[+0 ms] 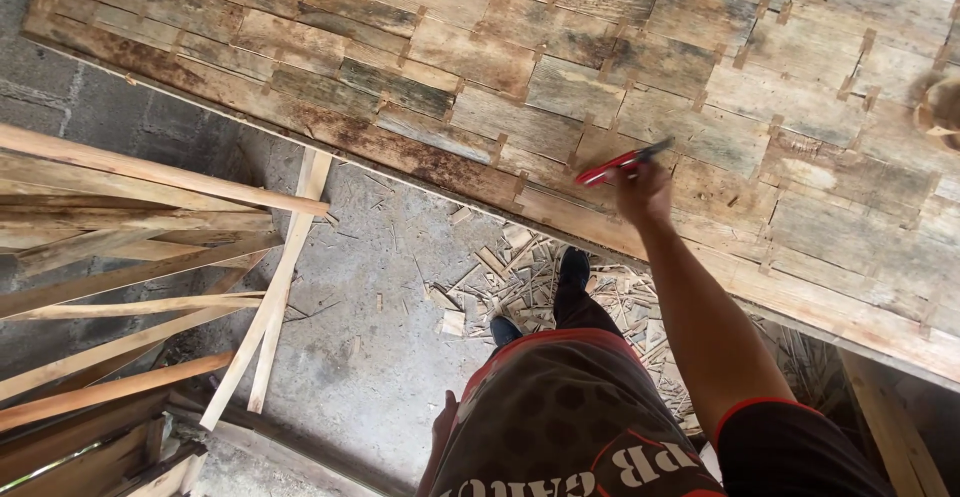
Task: Applying and trimming strips to a wooden mosaic panel.
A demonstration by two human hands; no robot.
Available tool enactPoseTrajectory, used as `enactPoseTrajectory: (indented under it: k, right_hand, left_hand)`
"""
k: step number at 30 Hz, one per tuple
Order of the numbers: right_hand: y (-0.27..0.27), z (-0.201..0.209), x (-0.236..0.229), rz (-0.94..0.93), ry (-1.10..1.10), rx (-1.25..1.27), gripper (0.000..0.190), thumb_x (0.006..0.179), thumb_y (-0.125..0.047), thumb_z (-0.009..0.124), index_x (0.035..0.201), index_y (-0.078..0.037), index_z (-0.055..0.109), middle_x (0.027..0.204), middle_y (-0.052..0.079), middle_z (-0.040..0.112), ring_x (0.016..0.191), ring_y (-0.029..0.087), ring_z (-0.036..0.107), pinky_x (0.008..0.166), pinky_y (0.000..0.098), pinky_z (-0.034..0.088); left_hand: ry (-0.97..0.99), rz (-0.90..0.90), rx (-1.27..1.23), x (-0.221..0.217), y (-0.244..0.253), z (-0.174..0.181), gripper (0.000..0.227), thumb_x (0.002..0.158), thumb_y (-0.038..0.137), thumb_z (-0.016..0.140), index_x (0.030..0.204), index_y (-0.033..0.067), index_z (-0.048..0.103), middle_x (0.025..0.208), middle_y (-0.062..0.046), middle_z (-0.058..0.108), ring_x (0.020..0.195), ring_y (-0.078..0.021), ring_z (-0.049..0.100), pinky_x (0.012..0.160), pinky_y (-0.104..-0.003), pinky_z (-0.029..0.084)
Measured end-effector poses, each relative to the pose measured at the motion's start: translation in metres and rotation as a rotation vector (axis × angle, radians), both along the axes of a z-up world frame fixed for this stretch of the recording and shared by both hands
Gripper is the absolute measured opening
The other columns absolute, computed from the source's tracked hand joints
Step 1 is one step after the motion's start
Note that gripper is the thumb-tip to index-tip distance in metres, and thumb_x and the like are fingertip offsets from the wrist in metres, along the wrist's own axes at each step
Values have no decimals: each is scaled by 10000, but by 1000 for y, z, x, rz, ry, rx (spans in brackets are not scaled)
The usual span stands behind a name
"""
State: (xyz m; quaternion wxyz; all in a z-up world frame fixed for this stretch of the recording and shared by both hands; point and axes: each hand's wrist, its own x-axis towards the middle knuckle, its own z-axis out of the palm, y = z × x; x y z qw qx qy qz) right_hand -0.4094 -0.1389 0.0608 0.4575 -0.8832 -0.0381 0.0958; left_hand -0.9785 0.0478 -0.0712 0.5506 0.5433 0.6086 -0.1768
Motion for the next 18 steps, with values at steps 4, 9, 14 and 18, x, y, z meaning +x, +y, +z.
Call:
enactPoseTrajectory:
  k: [4, 9, 14, 18]
  right_hand:
    - [-49, -38, 10, -137, -198, 241, 178, 933, -181, 789, 1007, -57, 685, 864, 94, 746, 729, 171, 669, 641, 338, 530]
    - [-64, -14, -7, -175, -16, 130, 163, 924, -187, 778, 978, -50, 707, 780, 93, 727, 654, 180, 664, 575, 348, 518]
    - [-65, -15, -11, -178, -118, 168, 155, 920, -161, 784, 972, -35, 710, 783, 98, 728, 662, 178, 671, 571, 335, 514]
    - [-66, -18, -7, -265, -59, 230, 168, 929, -156, 763, 974, -29, 662, 771, 91, 724, 639, 162, 672, 555, 318, 512]
  left_hand:
    - [-12, -156, 146, -2, 13, -9, 784, 980, 661, 330, 893, 14, 764, 848, -217, 733, 868, -339, 687, 838, -455, 518]
    - [74, -271, 208, -4, 25, -24, 785, 1013, 654, 318, 864, -4, 719, 850, -218, 728, 871, -370, 680, 852, -472, 502]
    - [48, -273, 201, 7, 31, -10, 787, 988, 674, 333, 850, 12, 736, 836, -183, 729, 850, -334, 673, 834, -463, 510]
    - [34, -259, 202, 12, 33, -9, 764, 992, 679, 373, 865, 9, 718, 838, -165, 708, 842, -302, 654, 822, -454, 516]
